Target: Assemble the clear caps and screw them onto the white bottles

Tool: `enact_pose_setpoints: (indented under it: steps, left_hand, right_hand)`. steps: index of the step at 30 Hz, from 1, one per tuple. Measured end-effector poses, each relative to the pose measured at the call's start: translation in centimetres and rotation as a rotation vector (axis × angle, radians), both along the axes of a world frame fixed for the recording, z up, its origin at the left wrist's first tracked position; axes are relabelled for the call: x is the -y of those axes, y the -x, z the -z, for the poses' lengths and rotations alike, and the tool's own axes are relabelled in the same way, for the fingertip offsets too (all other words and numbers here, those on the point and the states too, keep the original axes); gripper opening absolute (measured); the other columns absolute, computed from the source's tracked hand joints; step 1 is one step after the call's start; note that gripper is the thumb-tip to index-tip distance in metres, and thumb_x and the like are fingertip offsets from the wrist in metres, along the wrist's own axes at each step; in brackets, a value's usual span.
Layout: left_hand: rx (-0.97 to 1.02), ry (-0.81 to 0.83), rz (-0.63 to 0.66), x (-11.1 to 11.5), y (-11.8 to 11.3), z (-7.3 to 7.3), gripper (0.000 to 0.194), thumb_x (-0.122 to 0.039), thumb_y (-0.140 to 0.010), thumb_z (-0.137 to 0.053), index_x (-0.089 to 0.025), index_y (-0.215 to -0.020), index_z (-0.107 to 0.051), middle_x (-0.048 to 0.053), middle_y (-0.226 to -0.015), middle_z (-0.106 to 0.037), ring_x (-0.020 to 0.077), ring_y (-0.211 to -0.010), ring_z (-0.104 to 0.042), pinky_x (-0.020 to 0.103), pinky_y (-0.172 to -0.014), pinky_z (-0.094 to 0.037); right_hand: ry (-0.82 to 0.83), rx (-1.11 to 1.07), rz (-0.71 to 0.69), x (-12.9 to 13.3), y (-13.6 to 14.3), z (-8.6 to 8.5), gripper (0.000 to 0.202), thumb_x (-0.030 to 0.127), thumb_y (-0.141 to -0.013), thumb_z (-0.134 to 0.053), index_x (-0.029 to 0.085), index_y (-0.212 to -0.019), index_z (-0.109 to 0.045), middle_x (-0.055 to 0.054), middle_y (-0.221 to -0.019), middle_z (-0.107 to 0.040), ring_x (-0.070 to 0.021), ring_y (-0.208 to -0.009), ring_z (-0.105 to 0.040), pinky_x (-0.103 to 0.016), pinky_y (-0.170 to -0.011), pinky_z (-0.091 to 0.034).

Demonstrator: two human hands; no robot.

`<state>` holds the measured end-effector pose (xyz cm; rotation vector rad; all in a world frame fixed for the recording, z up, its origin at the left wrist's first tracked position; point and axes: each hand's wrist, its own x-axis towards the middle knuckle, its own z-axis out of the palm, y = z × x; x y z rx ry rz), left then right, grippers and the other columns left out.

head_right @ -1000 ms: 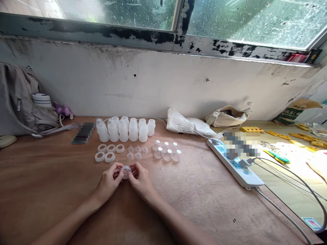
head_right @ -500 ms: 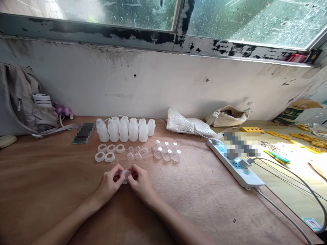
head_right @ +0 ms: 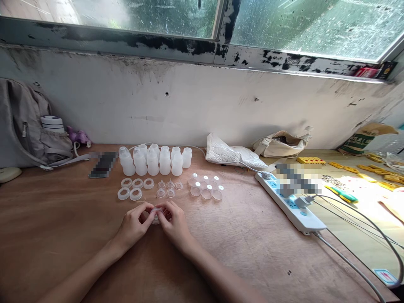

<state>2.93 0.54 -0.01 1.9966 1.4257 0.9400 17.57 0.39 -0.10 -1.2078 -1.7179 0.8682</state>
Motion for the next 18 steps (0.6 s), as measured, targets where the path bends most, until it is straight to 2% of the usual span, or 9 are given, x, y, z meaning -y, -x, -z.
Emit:
enact_pose_setpoints:
  steps: [5, 10, 14, 18]
  left_hand:
    - [0.095, 0.035, 0.017, -0.11, -0.08, 0.49, 0.019, -0.026, -0.081, -0.043, -0.020, -0.092, -0.057, 0.001, -0.079, -0.064, 0.0117, -0.062, -0.059, 0.021, -0.061, -0.046]
    - [0.177, 0.101, 0.012, 0.08, -0.09, 0.35, 0.020, -0.028, -0.081, -0.044, -0.018, -0.096, -0.053, 0.002, -0.078, -0.064, 0.0122, -0.063, -0.060, 0.020, -0.056, -0.047]
    - [0.155, 0.098, 0.042, 0.24, -0.15, -0.04, 0.017, -0.027, -0.081, -0.042, -0.018, -0.090, -0.055, 0.002, -0.076, -0.064, 0.0125, -0.064, -0.060, 0.020, -0.057, -0.046]
    - [0.127, 0.089, 0.049, 0.39, -0.30, -0.23, 0.012, -0.026, -0.080, -0.043, -0.018, -0.081, -0.052, 0.001, -0.068, -0.061, 0.0117, -0.057, -0.057, 0.020, -0.054, -0.043]
  right_hand:
    - [-0.021, 0.032, 0.007, -0.12, -0.07, -0.12, 0.016, 0.019, -0.079, -0.049, 0.019, -0.091, -0.058, -0.003, -0.080, -0.057, -0.0119, -0.067, -0.052, -0.023, -0.061, -0.043]
    - [0.023, 0.020, -0.028, -0.13, 0.01, -0.09, 0.010, 0.020, -0.080, -0.048, 0.017, -0.087, -0.055, 0.000, -0.069, -0.057, -0.0105, -0.059, -0.049, -0.022, -0.057, -0.040]
    - [0.021, 0.020, -0.047, -0.05, -0.02, -0.21, 0.009, 0.019, -0.079, -0.048, 0.017, -0.082, -0.055, 0.001, -0.066, -0.056, -0.0096, -0.056, -0.047, -0.021, -0.054, -0.038]
    - [0.040, 0.013, -0.038, -0.08, -0.04, -0.27, 0.008, 0.016, -0.077, -0.048, 0.016, -0.074, -0.055, 0.003, -0.061, -0.053, -0.0089, -0.054, -0.045, -0.020, -0.052, -0.035]
